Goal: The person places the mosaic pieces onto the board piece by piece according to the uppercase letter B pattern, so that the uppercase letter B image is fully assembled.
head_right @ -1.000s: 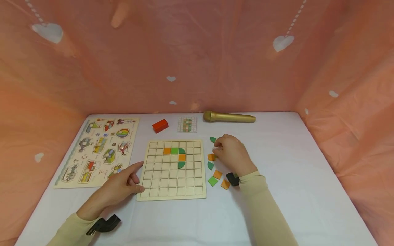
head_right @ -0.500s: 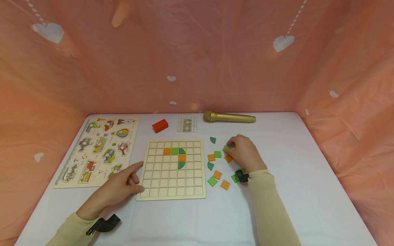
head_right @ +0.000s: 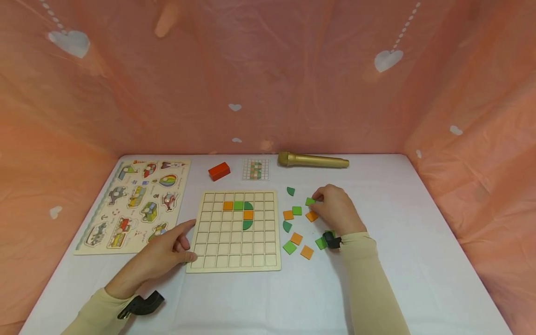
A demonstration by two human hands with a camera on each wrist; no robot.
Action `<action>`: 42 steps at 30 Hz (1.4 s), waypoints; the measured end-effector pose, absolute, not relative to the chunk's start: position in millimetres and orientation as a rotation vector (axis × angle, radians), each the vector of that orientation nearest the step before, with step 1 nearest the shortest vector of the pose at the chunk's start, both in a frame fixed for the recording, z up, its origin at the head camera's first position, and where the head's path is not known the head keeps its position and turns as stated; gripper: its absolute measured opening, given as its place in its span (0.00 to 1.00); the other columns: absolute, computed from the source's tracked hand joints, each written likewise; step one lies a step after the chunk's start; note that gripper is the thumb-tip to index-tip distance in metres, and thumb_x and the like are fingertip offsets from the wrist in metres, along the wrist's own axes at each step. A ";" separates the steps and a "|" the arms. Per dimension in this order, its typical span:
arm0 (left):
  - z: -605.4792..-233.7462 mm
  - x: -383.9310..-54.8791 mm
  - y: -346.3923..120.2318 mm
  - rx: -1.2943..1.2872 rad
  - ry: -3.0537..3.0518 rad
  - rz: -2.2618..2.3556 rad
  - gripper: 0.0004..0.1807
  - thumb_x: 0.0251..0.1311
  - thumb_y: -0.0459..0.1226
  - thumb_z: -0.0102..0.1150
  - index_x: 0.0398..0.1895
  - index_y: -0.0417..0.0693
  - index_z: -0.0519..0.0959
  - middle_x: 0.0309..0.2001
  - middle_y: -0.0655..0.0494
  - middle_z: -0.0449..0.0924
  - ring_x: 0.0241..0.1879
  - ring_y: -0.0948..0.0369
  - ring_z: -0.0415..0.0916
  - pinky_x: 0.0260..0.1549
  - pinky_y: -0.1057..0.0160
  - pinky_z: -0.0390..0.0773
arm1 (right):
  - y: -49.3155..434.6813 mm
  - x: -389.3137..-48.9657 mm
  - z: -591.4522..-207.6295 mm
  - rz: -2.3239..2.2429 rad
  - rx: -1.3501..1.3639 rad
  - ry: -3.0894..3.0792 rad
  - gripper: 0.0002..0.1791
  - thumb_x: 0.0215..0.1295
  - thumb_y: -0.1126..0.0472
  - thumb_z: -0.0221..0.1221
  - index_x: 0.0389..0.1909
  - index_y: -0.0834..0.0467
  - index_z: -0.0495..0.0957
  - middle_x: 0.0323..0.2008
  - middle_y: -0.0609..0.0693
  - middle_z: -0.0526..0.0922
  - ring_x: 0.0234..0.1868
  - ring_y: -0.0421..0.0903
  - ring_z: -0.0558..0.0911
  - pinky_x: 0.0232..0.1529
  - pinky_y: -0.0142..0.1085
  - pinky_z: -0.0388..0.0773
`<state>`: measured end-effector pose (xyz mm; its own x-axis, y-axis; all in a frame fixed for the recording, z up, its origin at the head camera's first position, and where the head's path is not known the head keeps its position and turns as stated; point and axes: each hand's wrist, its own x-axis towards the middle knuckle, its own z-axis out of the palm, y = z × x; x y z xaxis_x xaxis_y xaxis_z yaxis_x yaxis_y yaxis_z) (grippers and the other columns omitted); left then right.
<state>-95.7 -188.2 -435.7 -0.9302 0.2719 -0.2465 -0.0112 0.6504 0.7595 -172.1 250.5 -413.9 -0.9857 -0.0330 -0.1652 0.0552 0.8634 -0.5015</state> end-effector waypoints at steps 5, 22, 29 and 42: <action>-436.9 -94.9 -189.1 0.199 2.528 1.172 0.49 0.60 0.34 0.78 0.82 0.39 0.64 0.40 0.53 0.78 0.34 0.60 0.73 0.36 0.67 0.71 | 249.1 -173.8 -414.7 -0.767 0.018 2.862 0.16 0.72 0.54 0.68 0.54 0.59 0.87 0.52 0.56 0.86 0.53 0.56 0.80 0.59 0.52 0.79; -436.2 -96.0 -189.2 0.210 2.506 1.197 0.49 0.60 0.34 0.78 0.83 0.38 0.62 0.40 0.52 0.78 0.34 0.60 0.72 0.35 0.67 0.71 | 193.4 -167.9 -408.7 -0.746 -0.239 2.942 0.14 0.70 0.53 0.71 0.48 0.58 0.90 0.45 0.49 0.86 0.45 0.49 0.83 0.53 0.47 0.82; -437.7 -96.4 -189.7 0.217 2.504 1.208 0.50 0.60 0.33 0.78 0.83 0.38 0.62 0.40 0.52 0.78 0.35 0.60 0.73 0.36 0.67 0.72 | 149.0 -166.0 -408.4 -0.723 -0.416 2.945 0.13 0.67 0.52 0.74 0.44 0.57 0.90 0.41 0.47 0.85 0.39 0.46 0.81 0.46 0.43 0.82; -437.6 -96.2 -188.8 0.219 2.512 1.204 0.50 0.60 0.34 0.78 0.83 0.38 0.62 0.40 0.52 0.78 0.35 0.60 0.73 0.35 0.67 0.71 | 93.8 -155.5 -421.5 -0.532 -0.764 2.947 0.10 0.67 0.53 0.74 0.43 0.54 0.90 0.37 0.43 0.81 0.41 0.42 0.78 0.42 0.38 0.80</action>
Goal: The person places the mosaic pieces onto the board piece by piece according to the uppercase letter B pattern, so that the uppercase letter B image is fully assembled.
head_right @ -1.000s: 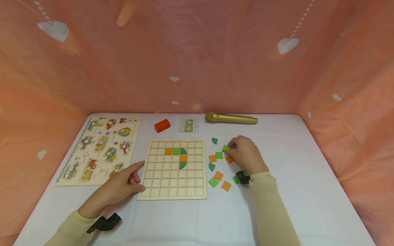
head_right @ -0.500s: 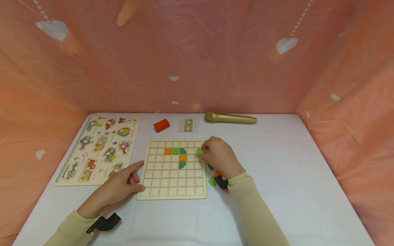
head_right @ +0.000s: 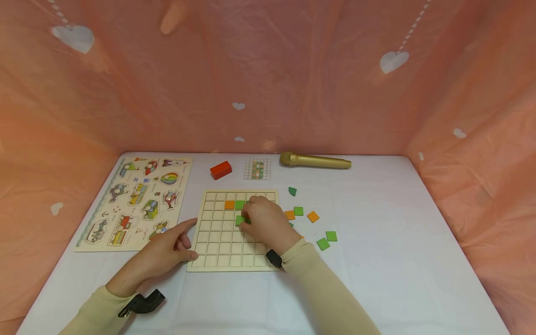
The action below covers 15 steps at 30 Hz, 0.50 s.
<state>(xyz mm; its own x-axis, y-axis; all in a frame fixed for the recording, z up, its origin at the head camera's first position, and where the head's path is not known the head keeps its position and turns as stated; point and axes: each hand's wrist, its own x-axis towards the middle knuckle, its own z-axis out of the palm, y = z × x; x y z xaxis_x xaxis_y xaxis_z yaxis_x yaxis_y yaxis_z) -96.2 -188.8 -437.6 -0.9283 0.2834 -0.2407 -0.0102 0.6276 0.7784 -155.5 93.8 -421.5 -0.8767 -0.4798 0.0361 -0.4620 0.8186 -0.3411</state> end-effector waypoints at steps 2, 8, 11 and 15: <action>-437.4 -96.0 -188.4 0.217 2.508 1.212 0.50 0.60 0.34 0.78 0.83 0.38 0.62 0.40 0.52 0.78 0.35 0.60 0.73 0.35 0.67 0.71 | 91.6 -153.9 -422.7 -0.529 -0.779 2.943 0.11 0.66 0.52 0.75 0.42 0.54 0.90 0.37 0.44 0.81 0.41 0.42 0.78 0.43 0.39 0.81; -436.5 -95.8 -188.1 0.220 2.509 1.211 0.50 0.60 0.34 0.78 0.83 0.38 0.62 0.40 0.52 0.78 0.35 0.60 0.72 0.34 0.67 0.71 | 87.4 -151.0 -424.0 -0.518 -0.798 2.938 0.10 0.66 0.52 0.75 0.43 0.54 0.91 0.38 0.45 0.83 0.43 0.43 0.80 0.47 0.41 0.83; -436.8 -96.1 -188.4 0.216 2.510 1.209 0.50 0.60 0.34 0.78 0.83 0.38 0.62 0.40 0.52 0.78 0.35 0.60 0.72 0.34 0.67 0.71 | 85.9 -150.3 -424.8 -0.495 -0.811 2.946 0.10 0.67 0.53 0.75 0.42 0.53 0.91 0.39 0.45 0.83 0.43 0.43 0.81 0.47 0.40 0.83; -437.5 -97.2 -188.7 0.214 2.507 1.208 0.51 0.60 0.34 0.79 0.83 0.38 0.61 0.40 0.52 0.78 0.34 0.60 0.73 0.35 0.67 0.71 | 85.1 -149.5 -425.4 -0.480 -0.830 2.963 0.09 0.66 0.54 0.75 0.42 0.53 0.91 0.39 0.45 0.84 0.44 0.44 0.81 0.47 0.40 0.84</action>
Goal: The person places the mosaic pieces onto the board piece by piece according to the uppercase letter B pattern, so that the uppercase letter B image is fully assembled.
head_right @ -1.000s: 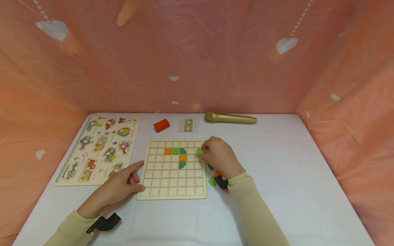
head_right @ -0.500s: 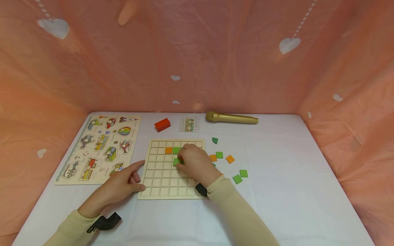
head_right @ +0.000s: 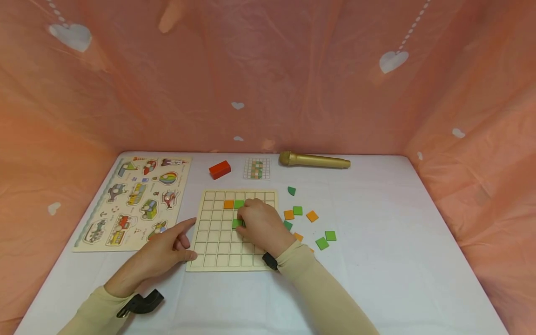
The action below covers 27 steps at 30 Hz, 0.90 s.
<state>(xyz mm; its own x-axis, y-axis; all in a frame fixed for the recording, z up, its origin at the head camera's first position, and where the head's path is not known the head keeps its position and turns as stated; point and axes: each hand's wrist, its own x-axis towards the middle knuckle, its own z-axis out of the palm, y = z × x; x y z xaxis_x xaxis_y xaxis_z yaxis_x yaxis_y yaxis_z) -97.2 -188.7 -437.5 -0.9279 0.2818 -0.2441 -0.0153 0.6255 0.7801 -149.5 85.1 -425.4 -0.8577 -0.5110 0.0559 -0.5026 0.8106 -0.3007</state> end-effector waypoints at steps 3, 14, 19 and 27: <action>-437.4 -98.9 -188.2 0.219 2.507 1.206 0.51 0.60 0.35 0.79 0.83 0.37 0.61 0.41 0.52 0.78 0.34 0.60 0.72 0.35 0.66 0.70 | 85.8 -148.9 -425.2 -0.479 -0.831 2.975 0.09 0.66 0.54 0.75 0.41 0.53 0.91 0.39 0.45 0.84 0.44 0.44 0.82 0.46 0.40 0.84; -435.4 -102.2 -187.6 0.215 2.512 1.172 0.49 0.61 0.34 0.77 0.84 0.39 0.62 0.40 0.52 0.78 0.36 0.60 0.73 0.36 0.66 0.72 | 87.4 -148.5 -422.2 -0.488 -0.823 2.975 0.09 0.66 0.55 0.75 0.42 0.55 0.91 0.39 0.46 0.84 0.42 0.44 0.81 0.45 0.39 0.83; -434.6 -103.2 -186.5 0.214 2.503 1.179 0.50 0.61 0.34 0.77 0.84 0.39 0.61 0.41 0.52 0.78 0.35 0.60 0.73 0.36 0.66 0.72 | 87.8 -149.0 -421.2 -0.478 -0.821 2.982 0.09 0.66 0.56 0.75 0.42 0.55 0.91 0.38 0.47 0.84 0.44 0.45 0.81 0.46 0.40 0.84; -436.3 -99.5 -187.0 0.175 2.498 1.178 0.50 0.59 0.34 0.79 0.83 0.39 0.62 0.41 0.52 0.78 0.35 0.59 0.72 0.34 0.67 0.71 | 86.5 -147.6 -422.2 -0.502 -0.835 2.944 0.08 0.67 0.55 0.74 0.42 0.55 0.91 0.39 0.46 0.84 0.44 0.44 0.81 0.47 0.39 0.83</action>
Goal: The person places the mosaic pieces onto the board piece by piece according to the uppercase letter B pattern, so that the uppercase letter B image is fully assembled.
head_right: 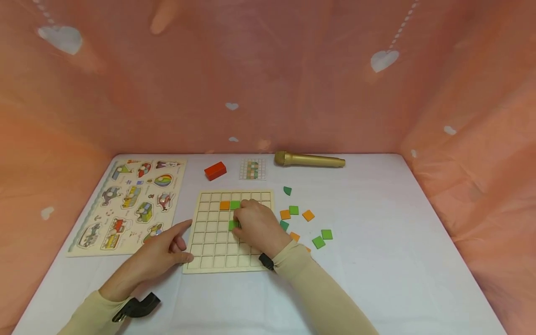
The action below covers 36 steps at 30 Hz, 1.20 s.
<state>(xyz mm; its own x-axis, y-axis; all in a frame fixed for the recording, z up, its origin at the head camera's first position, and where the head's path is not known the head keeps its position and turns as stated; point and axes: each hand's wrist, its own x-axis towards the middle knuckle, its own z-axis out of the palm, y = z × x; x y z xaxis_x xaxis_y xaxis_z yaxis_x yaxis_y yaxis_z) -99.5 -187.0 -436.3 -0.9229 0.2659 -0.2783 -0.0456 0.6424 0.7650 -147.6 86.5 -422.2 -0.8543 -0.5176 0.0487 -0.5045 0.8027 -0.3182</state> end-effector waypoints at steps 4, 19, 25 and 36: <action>-436.0 -98.1 -188.5 0.150 2.494 1.182 0.50 0.60 0.33 0.78 0.84 0.41 0.62 0.41 0.52 0.77 0.35 0.59 0.72 0.35 0.67 0.71 | 85.5 -147.4 -422.7 -0.484 -0.842 2.958 0.09 0.67 0.54 0.74 0.41 0.54 0.91 0.39 0.45 0.84 0.43 0.43 0.81 0.46 0.38 0.83; -436.5 -98.9 -188.7 0.176 2.504 1.177 0.49 0.61 0.34 0.77 0.84 0.40 0.61 0.41 0.52 0.78 0.36 0.59 0.73 0.36 0.66 0.72 | 88.7 -150.1 -420.4 -0.461 -0.817 2.972 0.10 0.70 0.49 0.72 0.39 0.53 0.91 0.37 0.44 0.81 0.41 0.43 0.78 0.43 0.39 0.82; -435.4 -99.5 -189.0 0.174 2.499 1.182 0.49 0.61 0.34 0.77 0.84 0.41 0.62 0.41 0.51 0.77 0.36 0.59 0.72 0.35 0.66 0.71 | 90.2 -150.8 -418.9 -0.464 -0.814 2.976 0.11 0.70 0.49 0.72 0.39 0.54 0.91 0.38 0.46 0.82 0.43 0.45 0.79 0.45 0.40 0.83; -436.8 -98.8 -189.0 0.195 2.494 1.189 0.50 0.60 0.34 0.78 0.84 0.39 0.62 0.41 0.52 0.78 0.35 0.60 0.73 0.34 0.66 0.71 | 110.2 -154.8 -416.8 -0.552 -0.725 2.972 0.11 0.71 0.50 0.71 0.42 0.54 0.91 0.39 0.45 0.84 0.42 0.42 0.80 0.45 0.39 0.83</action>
<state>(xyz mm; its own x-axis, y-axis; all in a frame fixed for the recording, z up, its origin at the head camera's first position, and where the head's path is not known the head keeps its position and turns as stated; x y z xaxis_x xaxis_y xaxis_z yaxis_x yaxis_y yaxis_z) -98.8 -189.0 -436.8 -0.9221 0.2786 -0.2685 -0.0332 0.6346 0.7722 -154.8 110.2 -416.8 -0.8908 -0.4516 0.0512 -0.4398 0.8282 -0.3475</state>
